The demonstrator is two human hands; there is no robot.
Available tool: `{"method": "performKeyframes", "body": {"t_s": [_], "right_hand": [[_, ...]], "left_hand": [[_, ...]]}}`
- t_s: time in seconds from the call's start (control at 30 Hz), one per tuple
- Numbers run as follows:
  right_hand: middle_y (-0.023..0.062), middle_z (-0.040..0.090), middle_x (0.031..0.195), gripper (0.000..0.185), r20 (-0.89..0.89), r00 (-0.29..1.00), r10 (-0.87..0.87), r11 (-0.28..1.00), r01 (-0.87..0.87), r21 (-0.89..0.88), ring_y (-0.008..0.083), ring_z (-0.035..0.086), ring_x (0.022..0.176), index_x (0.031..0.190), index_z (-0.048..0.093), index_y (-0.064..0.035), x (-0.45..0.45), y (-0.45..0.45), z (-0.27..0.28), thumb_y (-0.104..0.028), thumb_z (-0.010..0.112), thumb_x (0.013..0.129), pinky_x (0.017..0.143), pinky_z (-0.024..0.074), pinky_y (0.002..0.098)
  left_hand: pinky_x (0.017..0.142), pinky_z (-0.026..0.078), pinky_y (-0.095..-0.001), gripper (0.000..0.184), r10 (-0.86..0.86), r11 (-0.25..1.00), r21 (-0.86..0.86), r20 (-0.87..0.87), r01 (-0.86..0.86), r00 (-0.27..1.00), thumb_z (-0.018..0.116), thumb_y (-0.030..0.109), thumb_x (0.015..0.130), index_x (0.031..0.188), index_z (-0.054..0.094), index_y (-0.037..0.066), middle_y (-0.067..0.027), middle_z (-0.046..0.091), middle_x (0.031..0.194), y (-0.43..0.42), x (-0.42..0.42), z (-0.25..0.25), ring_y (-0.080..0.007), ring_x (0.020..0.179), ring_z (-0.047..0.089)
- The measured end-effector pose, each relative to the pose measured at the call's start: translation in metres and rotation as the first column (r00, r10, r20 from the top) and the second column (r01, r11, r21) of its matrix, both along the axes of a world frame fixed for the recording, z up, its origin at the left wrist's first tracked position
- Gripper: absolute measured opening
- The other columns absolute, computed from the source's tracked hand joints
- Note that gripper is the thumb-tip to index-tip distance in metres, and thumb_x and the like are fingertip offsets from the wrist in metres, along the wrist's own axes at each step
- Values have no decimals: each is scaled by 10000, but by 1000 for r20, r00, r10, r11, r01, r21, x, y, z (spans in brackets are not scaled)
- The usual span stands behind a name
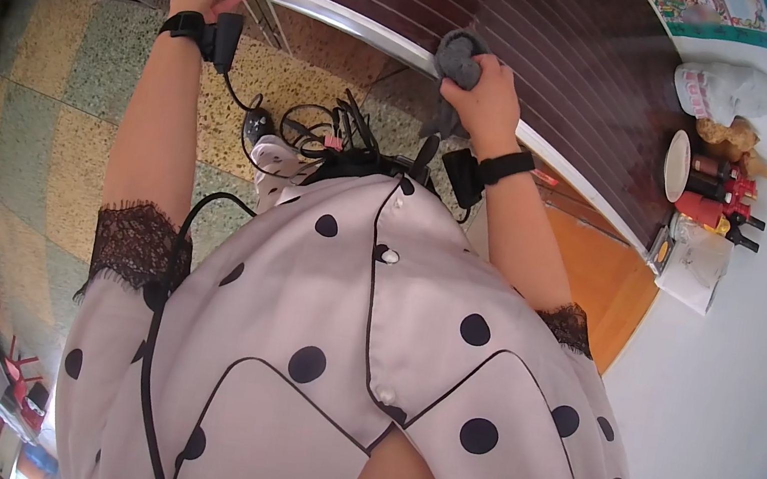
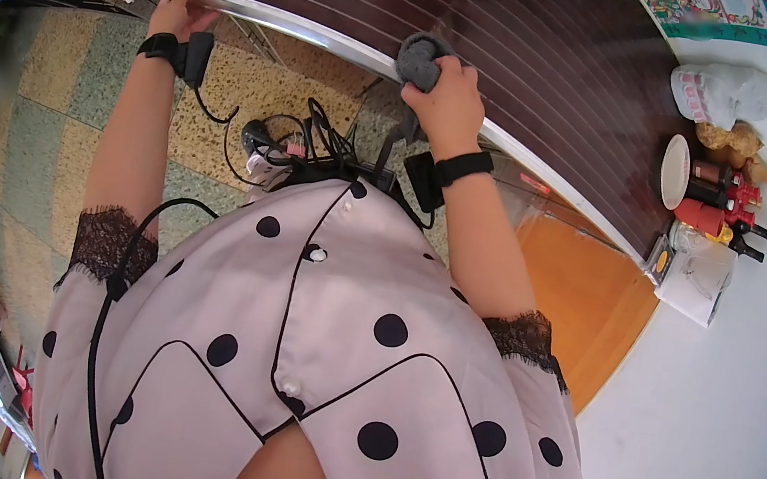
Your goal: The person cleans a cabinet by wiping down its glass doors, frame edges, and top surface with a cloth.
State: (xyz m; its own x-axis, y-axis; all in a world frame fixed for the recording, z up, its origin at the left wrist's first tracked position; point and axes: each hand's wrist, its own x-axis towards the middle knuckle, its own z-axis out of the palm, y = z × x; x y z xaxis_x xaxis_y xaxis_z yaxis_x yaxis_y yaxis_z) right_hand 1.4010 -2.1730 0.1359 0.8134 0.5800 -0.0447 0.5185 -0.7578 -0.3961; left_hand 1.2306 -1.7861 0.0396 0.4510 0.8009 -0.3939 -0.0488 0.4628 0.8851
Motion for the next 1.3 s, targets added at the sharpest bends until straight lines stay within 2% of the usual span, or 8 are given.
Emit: {"method": "performKeyframes", "body": {"t_s": [0.23, 0.4, 0.53, 0.6, 0.67, 0.8, 1.0, 1.3], "right_hand": [[174, 539, 1081, 579, -5, 998, -57, 996, 57, -67, 368, 600, 943, 1124, 557, -89, -3, 5, 3, -303, 754, 624, 792, 512, 438], [188, 571, 1047, 527, 93, 995, 20, 996, -28, 87, 371, 588, 966, 1083, 576, -38, 26, -36, -15, -252, 738, 630, 805, 493, 440], [203, 598, 1023, 462, -300, 952, -57, 948, 146, 282, 355, 594, 953, 1033, 600, 0, 29, -36, -5, -230, 719, 651, 811, 486, 406], [192, 583, 1025, 468, -272, 960, 68, 958, 13, 286, 364, 594, 938, 1054, 591, -24, 15, -16, -3, -238, 723, 658, 798, 489, 412], [174, 561, 1023, 473, 34, 999, 22, 995, -25, 99, 379, 592, 921, 1076, 581, -64, -5, 1, -3, -246, 726, 664, 784, 491, 427], [162, 548, 1024, 465, 23, 1000, 12, 998, -13, 67, 374, 586, 933, 1079, 577, -101, 0, -4, 0, -264, 717, 667, 780, 495, 437], [168, 555, 1036, 487, 38, 999, -30, 997, 27, 75, 366, 586, 940, 1078, 580, -102, 5, -12, -5, -302, 722, 657, 792, 492, 435], [178, 562, 1022, 498, 25, 1000, -13, 995, 10, 97, 364, 573, 966, 1063, 595, -70, 25, -43, -14, -318, 751, 660, 830, 476, 418]], "left_hand": [[630, 623, -462, 396, 13, 1000, 9, -6, -13, 1000, 625, 269, 894, 934, 497, -104, -195, 614, 789, -4, 3, 4, -272, 679, 640], [611, 618, -482, 479, 65, 998, -2, 15, -65, 998, 649, 235, 879, 1038, 382, -129, -204, 601, 768, -9, 4, 9, -263, 660, 629], [665, 626, -442, 385, 41, 998, -47, -5, -41, 999, 659, 301, 874, 1004, 485, -16, -137, 592, 855, -12, 7, 5, -257, 752, 630], [660, 627, -435, 375, 46, 999, -14, -4, -46, 999, 656, 301, 876, 980, 495, -21, -128, 595, 812, -10, 7, 5, -254, 725, 630], [661, 627, -430, 369, 62, 998, -18, -11, -62, 998, 651, 301, 880, 974, 498, -21, -133, 600, 815, -13, 6, 9, -255, 733, 636], [681, 616, -526, 515, 18, 1000, 7, 18, -18, 1000, 640, 237, 888, 1130, 369, -127, -217, 588, 797, -8, 7, 1, -279, 670, 627], [688, 614, -515, 392, 14, 1000, -21, 7, -14, 1000, 630, 246, 893, 990, 472, -99, -194, 598, 803, -11, 7, 8, -270, 692, 630], [660, 622, -479, 487, -12, 1000, -6, 5, 12, 1000, 635, 243, 888, 1115, 361, -89, -179, 600, 819, -8, 4, 4, -260, 722, 636]]}}
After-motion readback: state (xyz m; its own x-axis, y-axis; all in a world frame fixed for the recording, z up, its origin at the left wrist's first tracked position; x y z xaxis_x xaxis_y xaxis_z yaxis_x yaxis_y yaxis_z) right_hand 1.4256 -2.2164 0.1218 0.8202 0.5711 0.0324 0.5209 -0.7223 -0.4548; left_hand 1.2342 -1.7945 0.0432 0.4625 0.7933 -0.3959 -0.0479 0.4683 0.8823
